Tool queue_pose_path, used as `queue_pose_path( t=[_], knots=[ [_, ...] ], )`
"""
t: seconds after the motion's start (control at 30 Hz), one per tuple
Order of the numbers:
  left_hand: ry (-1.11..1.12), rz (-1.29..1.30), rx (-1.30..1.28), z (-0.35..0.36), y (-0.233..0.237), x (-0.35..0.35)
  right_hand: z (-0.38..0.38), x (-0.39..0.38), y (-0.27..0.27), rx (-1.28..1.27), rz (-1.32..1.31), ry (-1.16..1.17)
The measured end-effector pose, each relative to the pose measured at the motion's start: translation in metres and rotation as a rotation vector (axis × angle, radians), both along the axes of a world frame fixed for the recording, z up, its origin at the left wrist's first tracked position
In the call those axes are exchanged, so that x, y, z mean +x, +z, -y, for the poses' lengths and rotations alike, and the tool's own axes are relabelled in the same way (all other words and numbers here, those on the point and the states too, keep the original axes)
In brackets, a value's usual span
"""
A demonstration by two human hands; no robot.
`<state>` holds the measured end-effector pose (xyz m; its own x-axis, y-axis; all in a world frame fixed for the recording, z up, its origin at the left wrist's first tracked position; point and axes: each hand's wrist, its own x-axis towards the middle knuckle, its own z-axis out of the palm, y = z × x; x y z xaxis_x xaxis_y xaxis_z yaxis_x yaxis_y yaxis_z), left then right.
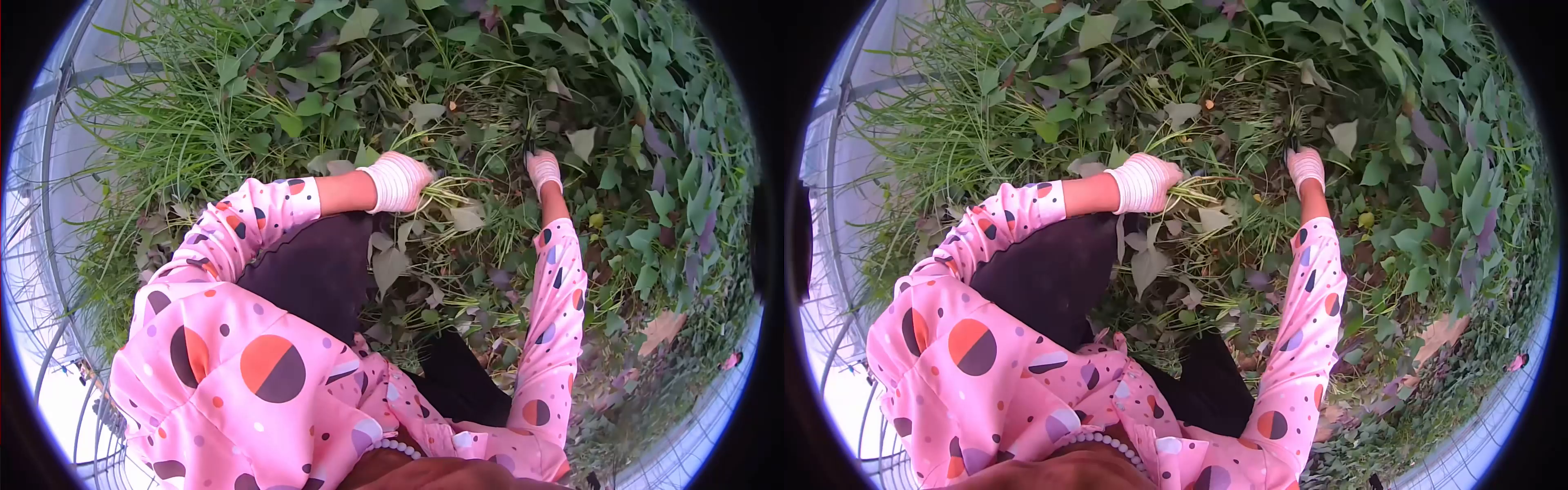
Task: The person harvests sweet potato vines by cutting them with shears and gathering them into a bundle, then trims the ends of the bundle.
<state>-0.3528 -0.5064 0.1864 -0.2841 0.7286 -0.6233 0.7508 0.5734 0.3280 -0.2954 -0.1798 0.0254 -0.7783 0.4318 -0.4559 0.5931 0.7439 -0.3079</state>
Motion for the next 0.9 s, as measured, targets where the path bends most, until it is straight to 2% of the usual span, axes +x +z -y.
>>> queue_pose_path(
  t=[0.03,0.17,0.2,0.23,0.27,0.3,0.33,0.37,0.43,0.47,0.53,0.6,0.63,0.7,0.8,0.83,0.9],
  knots=[
    [0.027,-0.094,0.044,0.004,-0.01,-0.005,-0.003,0.014,-0.01,0.019,0.018,-0.076],
    [-0.264,-0.582,0.187,0.016,-0.04,-0.04,-0.012,0.051,-0.035,0.025,-0.083,-0.041],
    [-0.163,-0.658,0.211,0.027,-0.052,-0.045,-0.012,0.057,-0.035,-0.004,-0.135,-0.043],
    [-0.083,-0.372,-0.058,0.035,-0.064,-0.056,-0.014,0.063,-0.035,0.0,-0.135,-0.046],
    [0.03,-0.221,-0.255,0.039,-0.062,-0.058,-0.015,0.069,-0.032,-0.086,-0.194,-0.106],
    [-0.014,-0.232,-0.13,0.055,-0.063,-0.053,-0.02,0.076,-0.037,-0.172,-0.253,-0.166],
    [0.023,-0.083,-0.289,0.066,-0.065,-0.046,-0.025,0.085,-0.044,-0.246,-0.347,-0.167],
    [-0.002,0.012,-0.295,0.08,-0.059,-0.037,-0.02,0.088,-0.027,-0.244,-0.345,-0.17],
    [-0.058,0.026,-0.338,0.106,-0.056,-0.027,0.006,0.09,0.038,-0.819,-0.223,-0.404],
    [-0.089,0.033,-0.377,0.108,-0.051,-0.026,0.017,0.092,0.055,-0.823,-0.223,-0.408],
    [-0.119,0.045,-0.414,0.104,-0.031,-0.026,0.035,0.092,0.082,-1.211,-0.143,-0.259],
    [-0.196,0.094,-0.365,0.084,0.009,-0.028,0.061,0.08,0.097,-1.28,-0.048,-0.157],
    [-0.215,0.026,-0.24,0.077,0.023,-0.029,0.074,0.071,0.102,-1.32,-0.027,-0.1],
    [-0.265,-0.049,-0.214,0.051,0.041,-0.035,0.099,0.046,0.114,-1.331,0.022,-0.063],
    [-0.281,-0.128,-0.138,0.033,0.011,-0.043,0.126,0.012,0.083,-1.302,0.112,-0.06],
    [-0.241,-0.119,-0.088,0.029,-0.001,-0.046,0.135,0.006,0.079,-1.238,0.059,-0.105],
    [-0.16,-0.166,-0.165,0.019,-0.01,-0.047,0.135,-0.001,0.062,-1.167,-0.039,-0.234]
  ],
)
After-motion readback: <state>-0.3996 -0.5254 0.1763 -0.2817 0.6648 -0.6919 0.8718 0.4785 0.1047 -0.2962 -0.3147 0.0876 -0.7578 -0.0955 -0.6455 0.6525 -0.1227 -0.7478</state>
